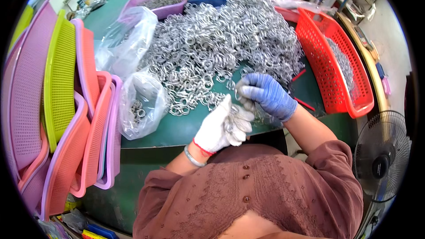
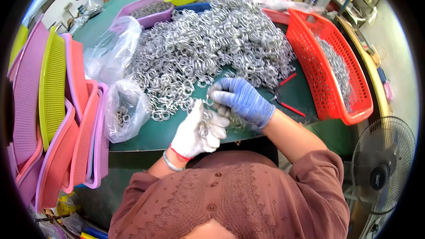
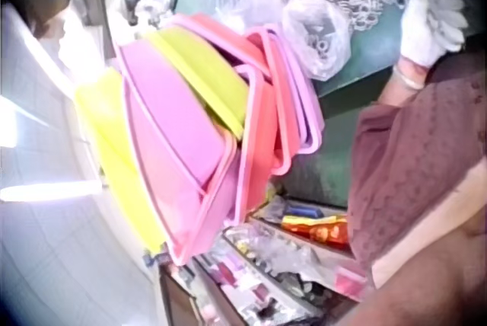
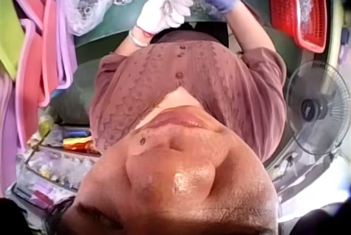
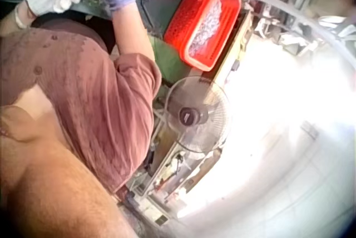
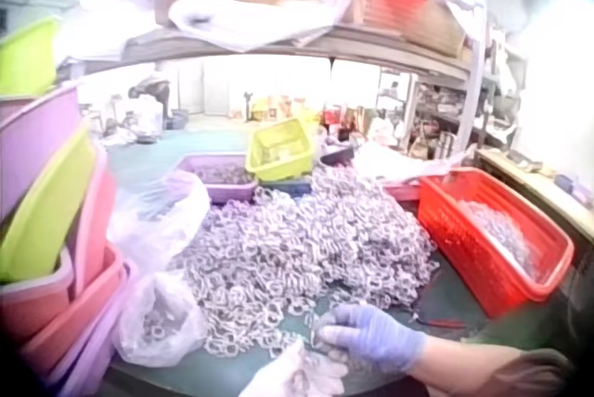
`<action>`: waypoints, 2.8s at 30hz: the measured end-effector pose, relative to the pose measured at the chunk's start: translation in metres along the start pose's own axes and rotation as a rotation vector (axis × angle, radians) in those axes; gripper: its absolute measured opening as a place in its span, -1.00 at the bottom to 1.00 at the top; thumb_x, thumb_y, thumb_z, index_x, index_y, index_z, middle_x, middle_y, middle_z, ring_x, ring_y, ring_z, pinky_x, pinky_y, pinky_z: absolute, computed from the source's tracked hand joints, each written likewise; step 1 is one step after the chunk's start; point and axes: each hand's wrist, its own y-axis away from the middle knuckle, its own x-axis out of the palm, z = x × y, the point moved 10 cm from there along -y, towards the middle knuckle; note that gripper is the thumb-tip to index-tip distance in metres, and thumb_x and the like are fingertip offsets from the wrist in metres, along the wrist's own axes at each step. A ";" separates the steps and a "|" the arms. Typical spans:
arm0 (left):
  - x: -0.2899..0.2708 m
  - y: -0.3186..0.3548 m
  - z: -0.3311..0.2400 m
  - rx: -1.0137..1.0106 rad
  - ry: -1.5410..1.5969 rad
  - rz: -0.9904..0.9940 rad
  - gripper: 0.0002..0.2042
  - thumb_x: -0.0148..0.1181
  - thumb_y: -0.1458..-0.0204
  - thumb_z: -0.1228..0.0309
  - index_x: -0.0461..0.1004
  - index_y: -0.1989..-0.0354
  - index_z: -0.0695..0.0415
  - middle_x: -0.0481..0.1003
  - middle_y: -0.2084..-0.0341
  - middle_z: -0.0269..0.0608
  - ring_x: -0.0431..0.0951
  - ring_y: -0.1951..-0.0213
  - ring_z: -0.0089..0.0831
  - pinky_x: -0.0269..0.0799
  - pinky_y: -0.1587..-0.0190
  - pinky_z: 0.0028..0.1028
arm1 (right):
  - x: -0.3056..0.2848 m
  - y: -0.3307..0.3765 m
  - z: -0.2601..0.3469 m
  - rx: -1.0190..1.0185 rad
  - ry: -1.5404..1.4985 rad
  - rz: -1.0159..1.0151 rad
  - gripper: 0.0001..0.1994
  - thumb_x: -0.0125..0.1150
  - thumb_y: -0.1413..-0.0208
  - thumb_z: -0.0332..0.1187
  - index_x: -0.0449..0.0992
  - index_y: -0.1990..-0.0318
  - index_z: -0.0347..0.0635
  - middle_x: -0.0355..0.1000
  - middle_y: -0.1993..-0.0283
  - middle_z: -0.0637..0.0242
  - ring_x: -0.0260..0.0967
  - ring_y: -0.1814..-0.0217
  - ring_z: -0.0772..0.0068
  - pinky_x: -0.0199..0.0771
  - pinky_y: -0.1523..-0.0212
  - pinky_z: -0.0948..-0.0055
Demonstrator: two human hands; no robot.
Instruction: The person picks up metal hooks from a large pile and slides them onto a central circular metal component by hand.
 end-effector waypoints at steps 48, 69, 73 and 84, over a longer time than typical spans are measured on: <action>-0.014 -0.002 -0.002 0.028 0.098 -0.102 -0.47 -0.14 -0.17 -0.15 0.34 0.12 0.14 0.28 0.51 -0.24 0.30 0.55 -0.51 0.16 0.69 -0.65 | 0.015 0.012 -0.006 -0.266 0.249 0.128 -0.66 0.12 -0.15 -0.39 0.44 -0.05 -0.37 0.52 0.13 0.19 0.43 0.12 0.53 0.43 0.03 0.48; -0.006 -0.005 -0.005 0.097 -0.193 -0.262 -0.52 -0.26 -0.23 -0.12 0.30 0.23 0.10 0.24 0.57 -0.34 0.20 0.62 -0.58 0.06 0.68 -0.64 | -0.002 0.010 -0.026 -0.271 0.169 -0.011 -0.78 0.11 -0.14 -0.39 0.55 0.15 -0.33 0.53 0.32 0.28 0.42 0.28 0.58 0.45 0.18 0.52; -0.009 -0.001 -0.012 0.140 -0.313 -0.393 -0.51 -0.27 -0.23 -0.12 0.33 0.23 0.11 0.22 0.59 -0.37 0.18 0.62 -0.59 0.05 0.67 -0.64 | -0.003 0.010 -0.026 -0.284 0.178 -0.041 -0.79 0.10 -0.13 -0.39 0.55 0.17 -0.32 0.49 0.35 0.35 0.34 0.33 0.65 0.38 0.26 0.59; -0.026 -0.007 -0.015 0.148 -0.036 -0.365 -0.16 -0.23 -0.09 -0.28 0.28 -0.01 0.48 0.46 0.32 0.07 0.49 0.36 -0.21 0.49 0.29 -0.33 | -0.047 0.013 -0.027 -0.351 -0.486 -0.074 -0.82 -0.04 -0.17 -0.44 0.46 0.19 -0.32 0.49 0.21 0.12 0.41 0.41 0.54 0.43 0.39 0.63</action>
